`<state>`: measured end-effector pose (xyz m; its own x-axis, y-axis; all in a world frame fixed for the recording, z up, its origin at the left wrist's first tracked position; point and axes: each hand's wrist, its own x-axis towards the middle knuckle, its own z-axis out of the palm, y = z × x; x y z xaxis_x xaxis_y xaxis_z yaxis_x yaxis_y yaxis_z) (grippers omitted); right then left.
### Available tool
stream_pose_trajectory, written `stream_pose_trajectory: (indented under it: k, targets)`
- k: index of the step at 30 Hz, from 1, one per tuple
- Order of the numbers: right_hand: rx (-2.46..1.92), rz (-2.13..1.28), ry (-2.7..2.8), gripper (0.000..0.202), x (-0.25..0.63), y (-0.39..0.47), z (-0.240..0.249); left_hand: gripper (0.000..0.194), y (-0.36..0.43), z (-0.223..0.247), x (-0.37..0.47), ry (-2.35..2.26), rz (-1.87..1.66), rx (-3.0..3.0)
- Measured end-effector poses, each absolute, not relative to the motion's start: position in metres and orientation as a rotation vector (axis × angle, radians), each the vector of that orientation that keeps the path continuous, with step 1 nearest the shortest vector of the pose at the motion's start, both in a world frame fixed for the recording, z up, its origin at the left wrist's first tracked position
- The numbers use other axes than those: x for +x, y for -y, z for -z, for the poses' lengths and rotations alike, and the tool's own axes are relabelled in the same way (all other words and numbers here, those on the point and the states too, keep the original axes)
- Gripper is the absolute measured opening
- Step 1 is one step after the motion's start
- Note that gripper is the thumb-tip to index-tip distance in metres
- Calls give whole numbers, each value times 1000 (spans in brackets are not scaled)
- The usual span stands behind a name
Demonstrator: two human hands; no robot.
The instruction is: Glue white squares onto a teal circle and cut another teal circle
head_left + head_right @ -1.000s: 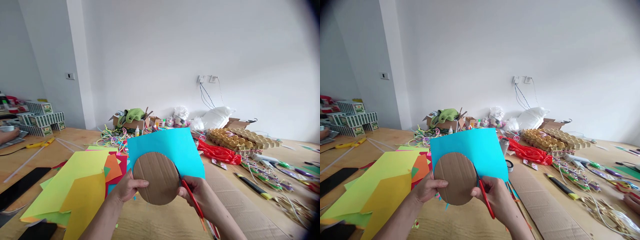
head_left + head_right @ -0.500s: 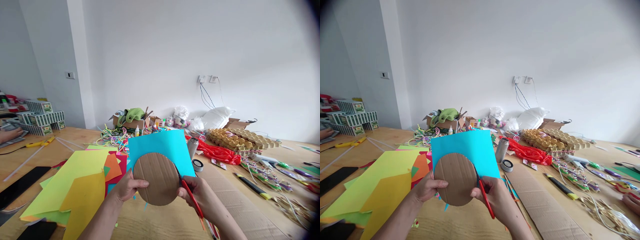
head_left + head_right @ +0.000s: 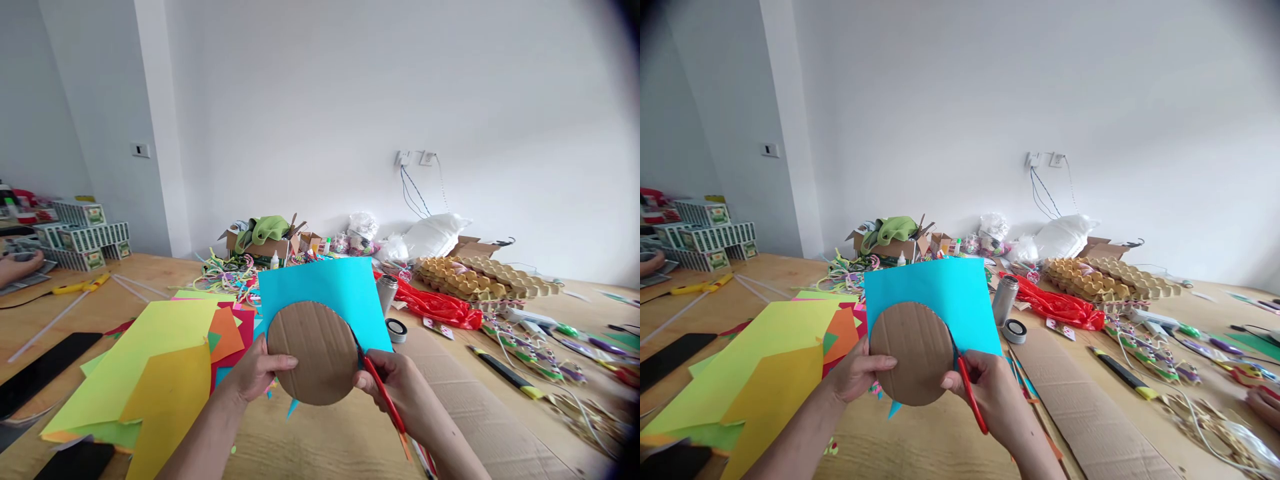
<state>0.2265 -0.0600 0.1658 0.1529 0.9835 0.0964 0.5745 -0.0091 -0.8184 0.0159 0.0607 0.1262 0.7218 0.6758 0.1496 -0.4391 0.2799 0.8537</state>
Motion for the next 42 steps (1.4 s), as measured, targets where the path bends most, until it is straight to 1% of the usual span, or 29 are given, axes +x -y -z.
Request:
stream_pose_trajectory:
  k: [7,16,18,22,27,42]
  targets:
    - [-1658,-675,1381,55,221,58,-161,39,-66,-123,19,-291,-814,924]
    - [-1685,-652,1268,56,209,55,-164,39,-56,-128,26,-327,-911,688]
    - [-1693,-651,1262,56,209,54,-164,42,-55,-128,26,-314,-901,706]
    - [-1688,-644,1272,55,210,53,-163,55,-55,-129,26,-312,-902,812]
    - [-1675,-711,1303,54,212,55,-164,66,-56,-130,25,-328,-896,863]
    - [-1692,-671,1362,55,213,57,-165,67,-55,-132,25,-365,-873,881]
